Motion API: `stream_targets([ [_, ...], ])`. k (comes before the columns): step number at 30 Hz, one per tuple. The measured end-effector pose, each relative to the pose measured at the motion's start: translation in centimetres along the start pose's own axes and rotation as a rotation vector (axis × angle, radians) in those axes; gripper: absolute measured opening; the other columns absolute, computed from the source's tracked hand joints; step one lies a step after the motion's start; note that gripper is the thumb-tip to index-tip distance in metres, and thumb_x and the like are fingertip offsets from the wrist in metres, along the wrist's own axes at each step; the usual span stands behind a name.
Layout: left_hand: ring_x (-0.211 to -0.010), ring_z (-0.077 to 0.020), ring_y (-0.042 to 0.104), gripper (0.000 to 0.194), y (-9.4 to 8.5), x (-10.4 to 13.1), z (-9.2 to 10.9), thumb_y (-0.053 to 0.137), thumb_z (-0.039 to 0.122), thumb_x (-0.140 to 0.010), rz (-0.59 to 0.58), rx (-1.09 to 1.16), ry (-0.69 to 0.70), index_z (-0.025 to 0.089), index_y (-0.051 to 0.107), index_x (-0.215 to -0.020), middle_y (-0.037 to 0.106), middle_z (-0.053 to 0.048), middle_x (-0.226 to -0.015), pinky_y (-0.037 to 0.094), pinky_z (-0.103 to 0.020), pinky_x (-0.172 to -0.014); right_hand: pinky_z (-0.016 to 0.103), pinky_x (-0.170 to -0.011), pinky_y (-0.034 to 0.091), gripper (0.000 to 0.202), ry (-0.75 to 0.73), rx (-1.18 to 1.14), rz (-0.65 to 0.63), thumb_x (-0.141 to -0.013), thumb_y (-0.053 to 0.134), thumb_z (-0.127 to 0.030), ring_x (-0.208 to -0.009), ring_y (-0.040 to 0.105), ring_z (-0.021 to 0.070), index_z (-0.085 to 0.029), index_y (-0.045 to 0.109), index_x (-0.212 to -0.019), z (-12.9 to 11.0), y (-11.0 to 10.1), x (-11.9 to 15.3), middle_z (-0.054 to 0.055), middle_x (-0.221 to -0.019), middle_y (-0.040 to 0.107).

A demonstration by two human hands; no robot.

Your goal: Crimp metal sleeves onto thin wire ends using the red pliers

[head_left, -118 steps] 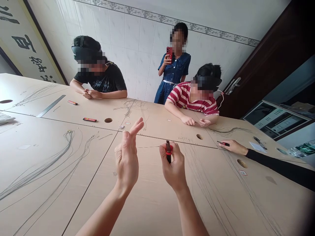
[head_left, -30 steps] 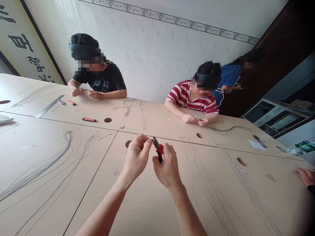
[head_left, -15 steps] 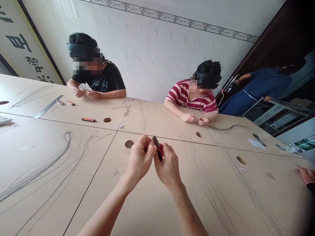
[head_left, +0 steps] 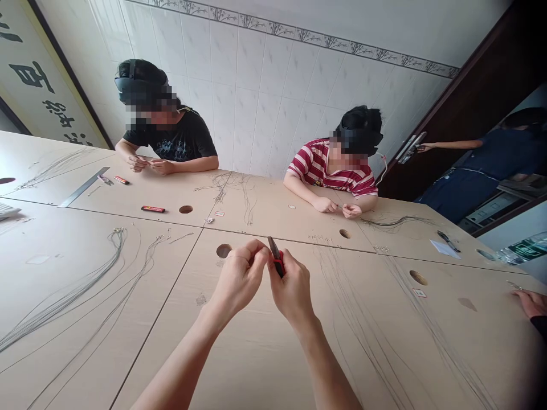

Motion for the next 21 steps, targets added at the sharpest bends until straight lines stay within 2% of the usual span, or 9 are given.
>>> stream_targets([
  [4, -0.049, -0.0102, 0.027, 0.033, -0.1, 0.1, -0.3, 0.044, 0.034, -0.091, -0.027, -0.105, -0.025, 0.020, 0.041, -0.061, 0.033, 0.006, -0.055, 0.023, -0.023, -0.044, 0.024, -0.050, 0.029, 0.026, -0.023, 0.001, 0.012, -0.091, 0.044, -0.032, -0.051, 0.042, 0.0148, -0.023, 0.038, -0.068, -0.2, -0.1, 0.0, -0.003, -0.056, 0.046],
  [7, -0.051, -0.0105, 0.023, 0.041, 0.2, 0.2, -0.4, 0.047, 0.038, -0.090, -0.035, -0.070, -0.016, 0.021, 0.027, -0.059, 0.026, 0.006, -0.055, 0.020, -0.024, -0.044, 0.024, -0.050, 0.028, 0.026, -0.031, 0.005, 0.014, -0.091, 0.043, -0.031, -0.051, 0.042, 0.0148, -0.023, 0.035, -0.067, -0.3, -0.1, 0.1, -0.003, -0.056, 0.046],
  [9, -0.052, -0.0107, 0.022, 0.041, 0.6, 0.3, -0.4, 0.046, 0.040, -0.091, -0.051, -0.014, 0.017, 0.021, 0.027, -0.060, 0.024, 0.006, -0.056, 0.019, -0.024, -0.044, 0.024, -0.049, 0.028, 0.026, -0.042, 0.012, 0.018, -0.091, 0.043, -0.030, -0.051, 0.042, 0.0147, -0.023, 0.034, -0.067, -0.3, -0.1, 0.1, -0.002, -0.056, 0.046],
  [11, -0.052, -0.0108, 0.021, 0.037, 1.0, 0.4, -0.3, 0.044, 0.043, -0.093, -0.081, 0.019, 0.043, 0.022, 0.034, -0.064, 0.024, 0.006, -0.057, 0.019, -0.023, -0.044, 0.024, -0.049, 0.028, 0.025, -0.057, 0.019, 0.025, -0.090, 0.043, -0.029, -0.050, 0.041, 0.0147, -0.024, 0.033, -0.068, -0.4, -0.3, 0.1, -0.002, -0.056, 0.046],
  [14, -0.051, -0.0107, 0.021, 0.033, 1.3, 0.6, -0.5, 0.040, 0.043, -0.095, -0.123, -0.005, 0.054, 0.022, 0.040, -0.070, 0.027, 0.007, -0.058, 0.020, -0.023, -0.044, 0.024, -0.050, 0.028, 0.024, -0.077, 0.021, 0.018, -0.089, 0.044, -0.027, -0.051, 0.041, 0.0147, -0.024, 0.033, -0.068, -0.5, -0.3, 0.1, -0.003, -0.056, 0.045],
  [17, -0.053, -0.0107, 0.021, 0.037, 0.9, 0.7, 0.0, 0.040, 0.040, -0.096, -0.127, -0.045, 0.106, 0.022, 0.032, -0.065, 0.026, 0.006, -0.058, 0.021, -0.023, -0.045, 0.025, -0.050, 0.027, 0.024, -0.081, -0.003, -0.004, -0.088, 0.044, -0.026, -0.052, 0.040, 0.0147, -0.024, 0.032, -0.068, -0.7, -0.2, 0.1, -0.003, -0.056, 0.043],
  [21, -0.051, -0.0100, 0.015, 0.041, 0.3, 0.8, 0.4, 0.042, 0.037, -0.094, -0.089, -0.023, 0.138, 0.022, 0.023, -0.061, 0.017, 0.007, -0.056, 0.016, -0.024, -0.044, 0.024, -0.049, 0.027, 0.025, -0.045, -0.137, -0.088, -0.088, 0.046, -0.027, -0.052, 0.035, 0.0129, -0.023, 0.032, -0.068, -0.7, 0.5, 0.3, -0.005, -0.057, 0.040],
])
Point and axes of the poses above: each hand's wrist, its own x-axis away from the middle knuckle, its own y-axis out of the palm, z = x × y, the point moved 10 cm from there along -x, towards the middle knuckle
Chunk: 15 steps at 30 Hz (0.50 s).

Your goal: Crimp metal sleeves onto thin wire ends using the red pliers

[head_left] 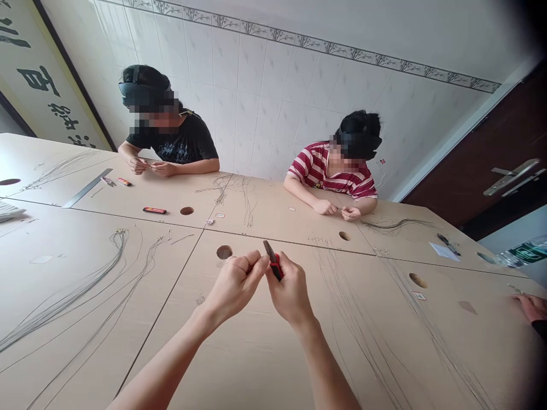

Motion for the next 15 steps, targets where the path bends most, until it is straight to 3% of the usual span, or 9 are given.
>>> stream_targets([
  [9, -0.050, -0.0090, 0.013, 0.038, -0.3, 0.5, 0.6, 0.041, 0.029, -0.090, 0.063, 0.052, 0.051, 0.022, 0.020, -0.059, 0.015, 0.007, -0.053, 0.014, -0.025, -0.044, 0.023, -0.047, 0.027, 0.030, 0.032, -0.146, -0.081, -0.091, 0.048, -0.035, -0.051, 0.032, 0.0111, -0.023, 0.034, -0.067, -0.2, 0.6, -0.1, -0.006, -0.056, 0.037],
  [15, -0.051, -0.0088, 0.015, 0.041, 0.0, 0.5, -0.9, 0.047, 0.035, -0.087, 0.075, 0.135, -0.052, 0.022, 0.021, -0.059, 0.019, 0.007, -0.055, 0.016, -0.024, -0.045, 0.023, -0.048, 0.028, 0.032, 0.039, -0.173, -0.081, -0.091, 0.049, -0.036, -0.051, 0.032, 0.0109, -0.023, 0.034, -0.067, 0.6, 1.1, -0.3, -0.006, -0.056, 0.037],
])
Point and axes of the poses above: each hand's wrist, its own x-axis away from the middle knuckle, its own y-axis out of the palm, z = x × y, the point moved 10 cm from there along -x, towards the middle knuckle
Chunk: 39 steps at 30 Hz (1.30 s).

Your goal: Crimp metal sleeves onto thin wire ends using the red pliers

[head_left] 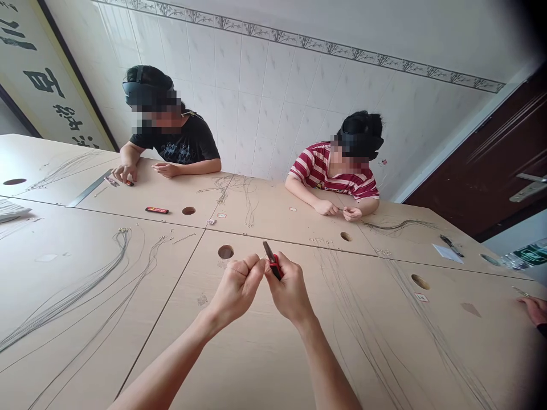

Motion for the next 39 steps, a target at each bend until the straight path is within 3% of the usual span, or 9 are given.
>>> stream_targets([
  [4, -0.052, -0.0091, 0.017, 0.040, 0.0, 0.0, -1.1, 0.046, 0.037, -0.088, 0.001, 0.038, -0.038, 0.022, 0.023, -0.060, 0.020, 0.007, -0.056, 0.018, -0.023, -0.046, 0.022, -0.047, 0.028, 0.034, 0.036, -0.027, -0.025, -0.091, 0.048, -0.039, -0.050, 0.029, 0.0107, -0.023, 0.034, -0.065, 1.1, 0.7, -0.2, -0.007, -0.055, 0.034],
  [10, -0.052, -0.0092, 0.018, 0.042, -0.3, 0.2, -1.5, 0.045, 0.039, -0.090, -0.009, 0.083, -0.081, 0.022, 0.023, -0.060, 0.022, 0.007, -0.056, 0.018, -0.024, -0.046, 0.023, -0.048, 0.028, 0.035, 0.037, 0.003, -0.025, -0.092, 0.048, -0.044, -0.052, 0.030, 0.0111, -0.022, 0.039, -0.067, 0.4, 0.5, -0.1, -0.006, -0.056, 0.036],
  [14, -0.050, -0.0088, 0.019, 0.039, -0.8, 0.5, -1.7, 0.047, 0.046, -0.091, 0.007, 0.090, -0.112, 0.020, 0.041, -0.063, 0.026, 0.007, -0.056, 0.017, -0.023, -0.044, 0.024, -0.048, 0.028, 0.036, 0.030, 0.049, -0.035, -0.093, 0.047, -0.047, -0.050, 0.032, 0.0115, -0.022, 0.041, -0.068, -0.1, 0.6, 0.1, -0.005, -0.056, 0.040],
  [17, -0.046, -0.0080, 0.015, 0.032, -1.4, 0.9, -1.7, 0.053, 0.049, -0.089, 0.044, 0.098, -0.130, 0.019, 0.054, -0.079, 0.025, 0.010, -0.052, 0.014, -0.022, -0.042, 0.024, -0.048, 0.028, 0.037, 0.031, 0.066, -0.025, -0.093, 0.047, -0.048, -0.050, 0.033, 0.0117, -0.022, 0.041, -0.068, 0.0, 0.7, 0.4, -0.005, -0.055, 0.041],
  [20, -0.044, -0.0071, 0.014, 0.032, -1.7, 1.3, -1.8, 0.056, 0.051, -0.087, 0.073, 0.122, -0.126, 0.019, 0.056, -0.087, 0.029, 0.010, -0.049, 0.013, -0.021, -0.042, 0.024, -0.048, 0.029, 0.035, 0.031, 0.076, -0.025, -0.093, 0.046, -0.047, -0.050, 0.034, 0.0119, -0.021, 0.044, -0.070, 0.1, 1.1, 0.7, -0.005, -0.056, 0.042],
  [27, -0.045, -0.0064, 0.017, 0.031, -2.4, 1.6, -2.3, 0.058, 0.049, -0.088, 0.134, 0.203, -0.094, 0.019, 0.056, -0.080, 0.042, 0.007, -0.054, 0.014, -0.022, -0.043, 0.025, -0.051, 0.031, 0.030, 0.024, 0.076, -0.041, -0.092, 0.050, -0.042, -0.056, 0.038, 0.0131, -0.021, 0.046, -0.071, -0.6, 1.8, 1.3, -0.004, -0.061, 0.045],
  [33, -0.050, -0.0083, 0.011, 0.026, -3.2, 2.0, -3.6, 0.063, 0.040, -0.086, 0.169, 0.475, -0.247, 0.021, 0.048, -0.077, 0.019, 0.011, -0.052, 0.012, -0.021, -0.045, 0.026, -0.061, 0.041, 0.026, 0.071, -0.191, -0.030, -0.091, 0.055, -0.044, -0.064, 0.047, 0.0141, -0.019, 0.060, -0.095, -0.8, 1.1, 1.6, -0.001, -0.073, 0.053],
  [39, -0.052, -0.0082, 0.008, 0.027, -2.7, 2.2, -3.2, 0.066, 0.035, -0.083, 0.113, 0.623, -0.306, 0.020, 0.046, -0.076, 0.016, 0.011, -0.055, 0.011, -0.020, -0.044, 0.025, -0.065, 0.042, 0.021, -0.006, -0.258, 0.013, -0.092, 0.057, -0.040, -0.069, 0.048, 0.0133, -0.019, 0.060, -0.096, -2.2, 1.4, 1.2, 0.000, -0.077, 0.055],
])
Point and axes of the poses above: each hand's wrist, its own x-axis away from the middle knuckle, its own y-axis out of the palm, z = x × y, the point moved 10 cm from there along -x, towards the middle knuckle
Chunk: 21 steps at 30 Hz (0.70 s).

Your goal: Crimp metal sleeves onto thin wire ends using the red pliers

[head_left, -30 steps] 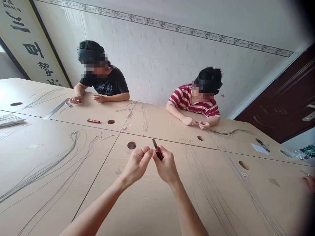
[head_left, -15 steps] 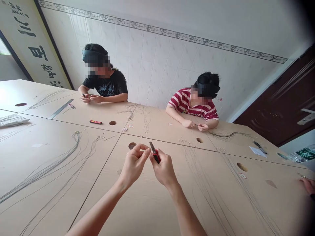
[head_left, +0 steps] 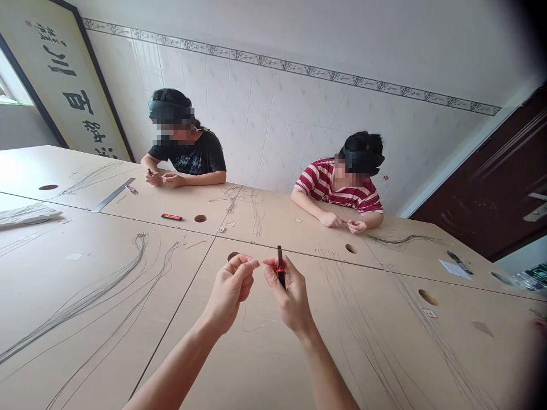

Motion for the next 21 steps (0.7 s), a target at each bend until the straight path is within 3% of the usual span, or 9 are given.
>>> stream_targets([
  [11, -0.051, -0.0078, 0.009, 0.029, 0.0, 0.9, -0.3, 0.065, 0.039, -0.085, 0.011, -0.044, 0.008, 0.020, 0.046, -0.075, 0.018, 0.011, -0.052, 0.012, -0.019, -0.044, 0.024, -0.057, 0.033, 0.024, -0.034, -0.011, 0.024, -0.094, 0.056, -0.038, -0.059, 0.038, 0.0108, -0.019, 0.053, -0.078, -0.2, 0.9, 0.0, -0.004, -0.065, 0.045],
  [15, -0.049, -0.0073, 0.022, 0.029, -0.2, 0.9, -0.1, 0.057, 0.048, -0.089, 0.046, -0.188, 0.064, 0.019, 0.056, -0.088, 0.028, 0.009, -0.054, 0.023, -0.018, -0.046, 0.024, -0.057, 0.032, 0.027, -0.031, -0.002, 0.056, -0.094, 0.054, -0.039, -0.059, 0.037, 0.0108, -0.019, 0.052, -0.076, -0.1, 0.4, -0.2, -0.004, -0.065, 0.043],
  [16, -0.051, -0.0079, 0.032, 0.032, -0.2, 0.9, 0.2, 0.054, 0.050, -0.091, 0.056, -0.205, 0.104, 0.019, 0.059, -0.096, 0.035, 0.008, -0.056, 0.031, -0.019, -0.050, 0.024, -0.057, 0.032, 0.027, -0.032, -0.001, 0.068, -0.094, 0.054, -0.039, -0.060, 0.038, 0.0109, -0.019, 0.052, -0.077, -0.1, 0.1, -0.3, -0.004, -0.065, 0.044],
  [18, -0.072, -0.0114, 0.053, 0.036, -0.1, 1.2, 1.2, 0.047, 0.050, -0.094, 0.074, -0.222, 0.211, 0.020, 0.060, -0.109, 0.054, 0.001, -0.073, 0.045, -0.024, -0.074, 0.024, -0.059, 0.033, 0.026, -0.040, 0.003, 0.105, -0.093, 0.056, -0.040, -0.061, 0.038, 0.0113, -0.019, 0.053, -0.077, -0.2, -0.7, -0.4, -0.004, -0.066, 0.044],
  [19, -0.090, -0.0138, 0.057, 0.037, 0.0, 1.5, 1.8, 0.045, 0.049, -0.096, 0.080, -0.226, 0.266, 0.020, 0.061, -0.112, 0.060, -0.002, -0.089, 0.044, -0.027, -0.089, 0.024, -0.059, 0.034, 0.026, -0.043, 0.003, 0.129, -0.092, 0.057, -0.041, -0.062, 0.039, 0.0115, -0.019, 0.054, -0.077, -0.3, -1.2, -0.5, -0.004, -0.066, 0.044],
  [21, -0.117, -0.0169, 0.051, 0.035, 0.6, 2.6, 3.3, 0.043, 0.047, -0.098, 0.065, -0.215, 0.365, 0.022, 0.062, -0.113, 0.058, -0.005, -0.119, 0.034, -0.031, -0.106, 0.024, -0.060, 0.034, 0.026, -0.035, -0.010, 0.185, -0.090, 0.059, -0.042, -0.064, 0.040, 0.0121, -0.019, 0.055, -0.077, -0.3, -2.4, -0.7, -0.003, -0.067, 0.045],
])
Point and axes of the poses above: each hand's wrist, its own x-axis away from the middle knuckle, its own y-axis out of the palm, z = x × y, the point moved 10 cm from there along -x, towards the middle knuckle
